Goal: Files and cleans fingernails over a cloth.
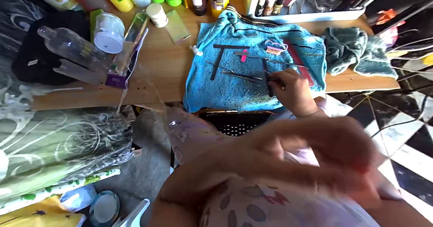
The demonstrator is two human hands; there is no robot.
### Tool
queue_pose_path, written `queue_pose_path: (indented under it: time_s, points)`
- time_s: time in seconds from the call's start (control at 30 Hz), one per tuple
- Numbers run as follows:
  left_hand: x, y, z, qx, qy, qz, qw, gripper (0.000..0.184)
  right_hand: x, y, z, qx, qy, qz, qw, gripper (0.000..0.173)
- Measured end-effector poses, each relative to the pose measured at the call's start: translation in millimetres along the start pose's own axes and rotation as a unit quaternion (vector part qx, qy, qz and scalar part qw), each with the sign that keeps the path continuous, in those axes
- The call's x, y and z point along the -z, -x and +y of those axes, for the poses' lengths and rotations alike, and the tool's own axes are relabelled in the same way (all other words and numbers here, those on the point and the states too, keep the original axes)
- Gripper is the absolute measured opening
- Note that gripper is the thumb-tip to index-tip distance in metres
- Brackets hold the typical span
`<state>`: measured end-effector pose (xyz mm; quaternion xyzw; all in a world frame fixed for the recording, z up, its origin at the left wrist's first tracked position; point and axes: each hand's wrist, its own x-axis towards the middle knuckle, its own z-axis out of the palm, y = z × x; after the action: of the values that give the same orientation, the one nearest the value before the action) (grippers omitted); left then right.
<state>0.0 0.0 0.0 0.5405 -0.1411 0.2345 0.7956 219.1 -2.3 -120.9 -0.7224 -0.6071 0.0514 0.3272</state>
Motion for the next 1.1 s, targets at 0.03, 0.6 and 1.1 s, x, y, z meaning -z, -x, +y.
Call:
queue_pose_path:
  time_s: [0.03, 0.6, 1.1]
  points:
    - [15, -3, -16, -0.008, -0.147, 0.038, 0.988, 0.020, 1, -2, -1, -0.007, 0.004, -0.005, 1.000, 0.019]
    - [162, -30, -113, 0.199, -0.749, 0.069, 0.629, 0.090, 39, 24, 22, 0.068, 0.026, 0.012, 0.997, 0.036]
    - [163, -27, -115, 0.213, -0.770, 0.041, 0.600, 0.094, 16, 35, 23, 0.085, 0.100, -0.050, 0.990, 0.057]
